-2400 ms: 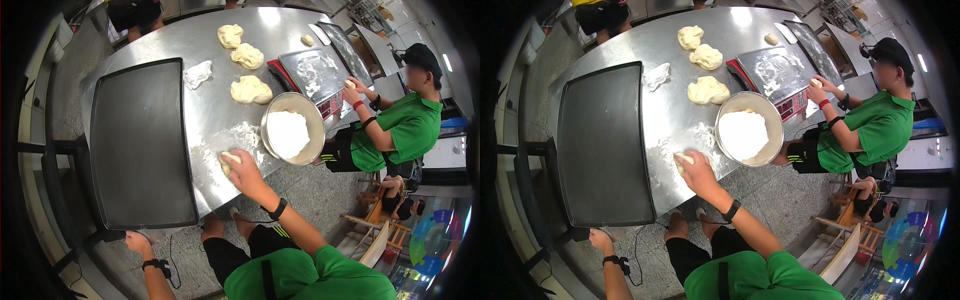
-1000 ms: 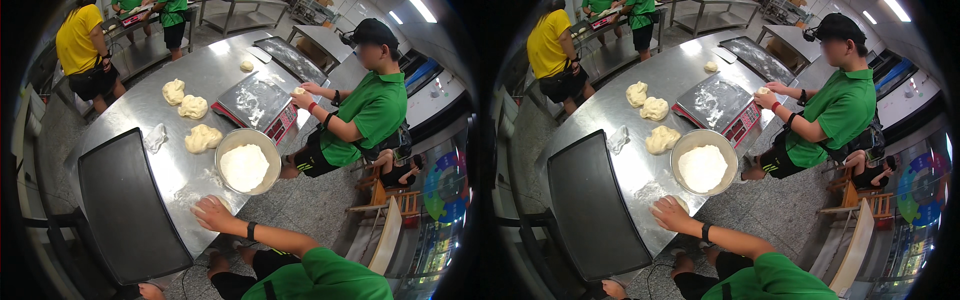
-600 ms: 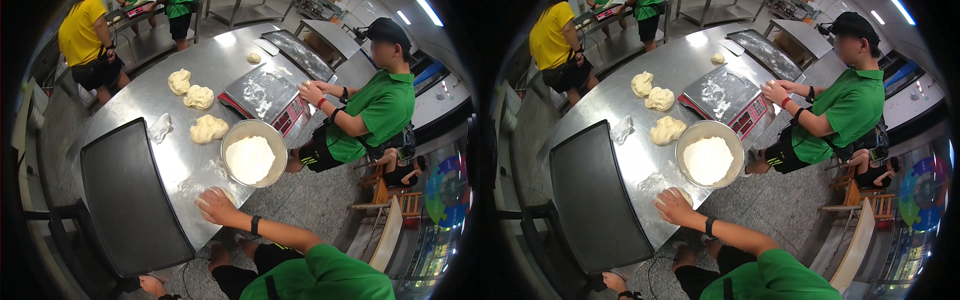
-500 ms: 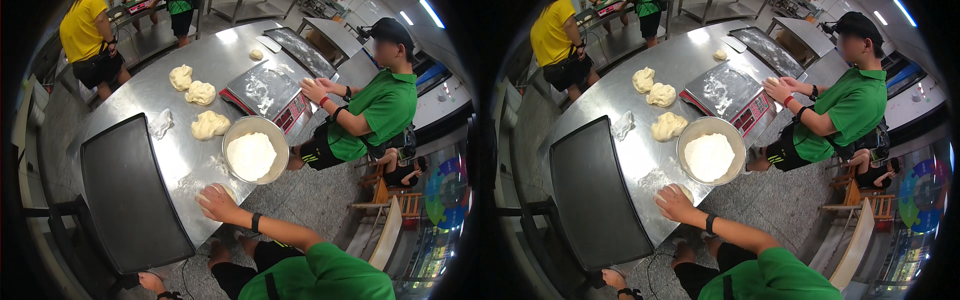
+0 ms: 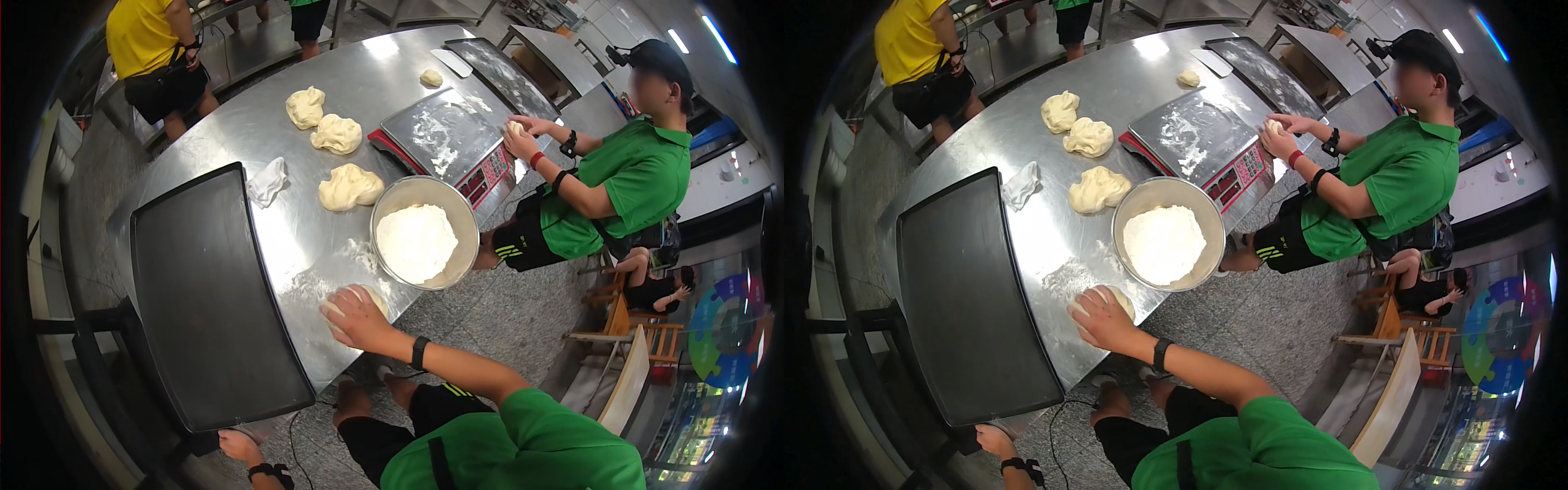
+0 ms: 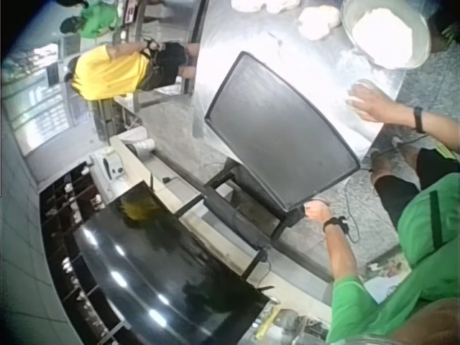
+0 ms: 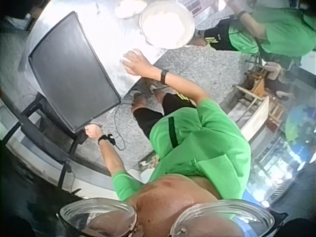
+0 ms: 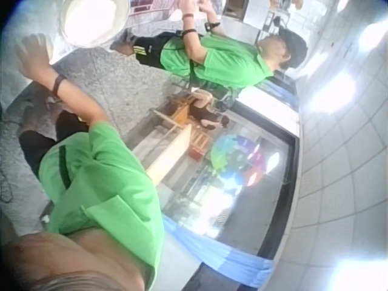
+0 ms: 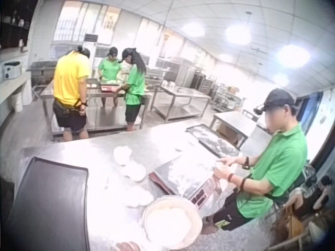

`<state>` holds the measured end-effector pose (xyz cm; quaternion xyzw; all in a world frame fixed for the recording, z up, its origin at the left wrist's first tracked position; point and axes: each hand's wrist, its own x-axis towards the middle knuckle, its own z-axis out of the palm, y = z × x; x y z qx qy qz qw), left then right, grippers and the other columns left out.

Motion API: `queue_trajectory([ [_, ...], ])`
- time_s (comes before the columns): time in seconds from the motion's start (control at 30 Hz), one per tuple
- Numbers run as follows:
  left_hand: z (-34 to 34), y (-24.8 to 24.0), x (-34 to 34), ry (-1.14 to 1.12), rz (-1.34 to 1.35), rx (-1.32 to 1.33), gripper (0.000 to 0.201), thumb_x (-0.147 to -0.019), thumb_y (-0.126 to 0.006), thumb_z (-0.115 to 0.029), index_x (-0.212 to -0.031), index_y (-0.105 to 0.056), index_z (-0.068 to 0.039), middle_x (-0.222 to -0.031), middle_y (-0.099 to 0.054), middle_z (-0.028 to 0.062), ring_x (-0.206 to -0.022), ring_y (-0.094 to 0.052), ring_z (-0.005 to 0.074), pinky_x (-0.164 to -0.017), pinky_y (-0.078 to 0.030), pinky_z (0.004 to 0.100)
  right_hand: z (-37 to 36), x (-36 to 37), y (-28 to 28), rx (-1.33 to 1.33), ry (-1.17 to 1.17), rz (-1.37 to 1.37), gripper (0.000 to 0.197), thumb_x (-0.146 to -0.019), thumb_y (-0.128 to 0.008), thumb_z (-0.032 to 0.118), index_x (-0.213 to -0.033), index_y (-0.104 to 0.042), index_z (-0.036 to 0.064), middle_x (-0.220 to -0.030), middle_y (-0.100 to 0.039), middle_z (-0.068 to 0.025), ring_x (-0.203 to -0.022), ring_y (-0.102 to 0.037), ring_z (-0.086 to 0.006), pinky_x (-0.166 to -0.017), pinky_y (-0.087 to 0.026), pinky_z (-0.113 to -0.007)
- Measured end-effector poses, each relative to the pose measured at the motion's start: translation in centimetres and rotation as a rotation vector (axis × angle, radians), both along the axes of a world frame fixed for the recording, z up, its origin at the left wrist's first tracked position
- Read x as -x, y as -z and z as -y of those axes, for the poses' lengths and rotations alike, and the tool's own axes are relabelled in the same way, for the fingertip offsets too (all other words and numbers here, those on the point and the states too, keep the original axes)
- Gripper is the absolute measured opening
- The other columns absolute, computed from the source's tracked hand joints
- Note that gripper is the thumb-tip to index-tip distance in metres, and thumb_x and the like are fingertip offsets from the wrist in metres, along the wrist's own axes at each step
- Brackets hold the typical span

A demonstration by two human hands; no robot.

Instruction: The person prepares dough by flouring a workstation, kneading the dough by hand, and then placing pieces of dough onto a scale to be weighed.

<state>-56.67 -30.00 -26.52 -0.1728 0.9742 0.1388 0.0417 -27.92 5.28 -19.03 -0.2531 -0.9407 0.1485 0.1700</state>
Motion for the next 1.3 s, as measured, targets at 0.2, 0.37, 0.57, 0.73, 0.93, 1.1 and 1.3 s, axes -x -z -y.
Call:
queue_trajectory([
  [0.2,0.8,0.6,0.4,0.024,0.01,-0.019,0.053,-0.096,-0.036,-0.036,-0.108,-0.067,0.005,-0.108,-0.065,0.0268,-0.099,-0.06,0.044,-0.089,-0.045,0.052,-0.4,0.1,-0.1,0.01,-0.058,0.023,0.048,-0.077,-0.069,0.024,-0.121,-0.056,0.008,-0.119,-0.055,-0.0152,-0.116,-0.049,-0.0334,-0.104,-0.033,-0.05],
  [0.37,0.2,-0.5,-0.5,0.052,0.006,0.005,0.053,-0.096,-0.036,-0.036,-0.109,-0.066,0.006,-0.107,-0.064,0.0287,-0.099,-0.06,0.0462,-0.089,-0.045,0.053,-1.2,-0.1,0.3,0.017,-0.071,-0.013,0.044,-0.082,-0.067,0.033,-0.118,-0.06,0.0088,-0.122,-0.056,-0.0175,-0.121,-0.047,-0.0347,-0.109,-0.028,-0.052],
  [0.57,-0.4,-1.2,-1.1,0.024,-0.038,0.024,0.053,-0.095,-0.038,-0.039,-0.108,-0.066,0.004,-0.109,-0.064,0.0285,-0.101,-0.059,0.0472,-0.09,-0.045,0.0519,-0.1,1.2,1.4,0.018,0.004,-0.006,0.041,-0.081,-0.068,0.031,-0.114,-0.062,0.0084,-0.12,-0.057,-0.0143,-0.116,-0.05,-0.0325,-0.104,-0.032,-0.051],
  [0.73,0.1,-0.5,-0.3,0.016,-0.061,-0.022,0.051,-0.091,-0.039,-0.035,-0.097,-0.067,0.008,-0.099,-0.064,0.031,-0.093,-0.061,0.0475,-0.085,-0.047,0.0531,0.0,1.9,0.9,-0.033,-0.024,0.0,0.034,-0.079,-0.069,0.022,-0.11,-0.062,0.0074,-0.112,-0.058,-0.0128,-0.105,-0.053,-0.0317,-0.093,-0.036,-0.046],
  [0.93,-0.4,-0.6,-0.5,0.048,-0.102,-0.014,0.05,-0.089,-0.04,-0.035,-0.098,-0.067,0.006,-0.099,-0.064,0.0314,-0.093,-0.06,0.05,-0.085,-0.046,0.0537,-0.6,2.1,0.4,0.048,-0.052,0.044,0.031,-0.083,-0.066,0.023,-0.109,-0.063,0.0068,-0.112,-0.059,-0.0129,-0.106,-0.052,-0.0311,-0.094,-0.036,-0.044],
  [1.1,0.3,0.0,-0.5,0.069,-0.121,0.0,0.049,-0.09,-0.04,-0.036,-0.098,-0.068,0.003,-0.098,-0.065,0.03,-0.093,-0.06,0.0495,-0.085,-0.046,0.0538,-1.8,0.7,-0.5,0.089,0.079,0.037,0.042,-0.092,-0.056,0.028,-0.127,-0.056,0.0051,-0.124,-0.054,-0.0173,-0.116,-0.049,-0.0342,-0.102,-0.034,-0.046],
  [1.3,0.0,-0.9,-0.6,0.054,-0.079,-0.007,0.05,-0.089,-0.037,-0.036,-0.097,-0.068,0.001,-0.097,-0.064,0.0305,-0.093,-0.059,0.0505,-0.085,-0.044,0.0547,-0.8,0.7,-1.3,0.071,0.023,0.074,0.059,-0.094,-0.051,0.033,-0.143,-0.039,0.0023,-0.144,-0.041,-0.0203,-0.135,-0.036,-0.0381,-0.111,-0.025,-0.052],
])
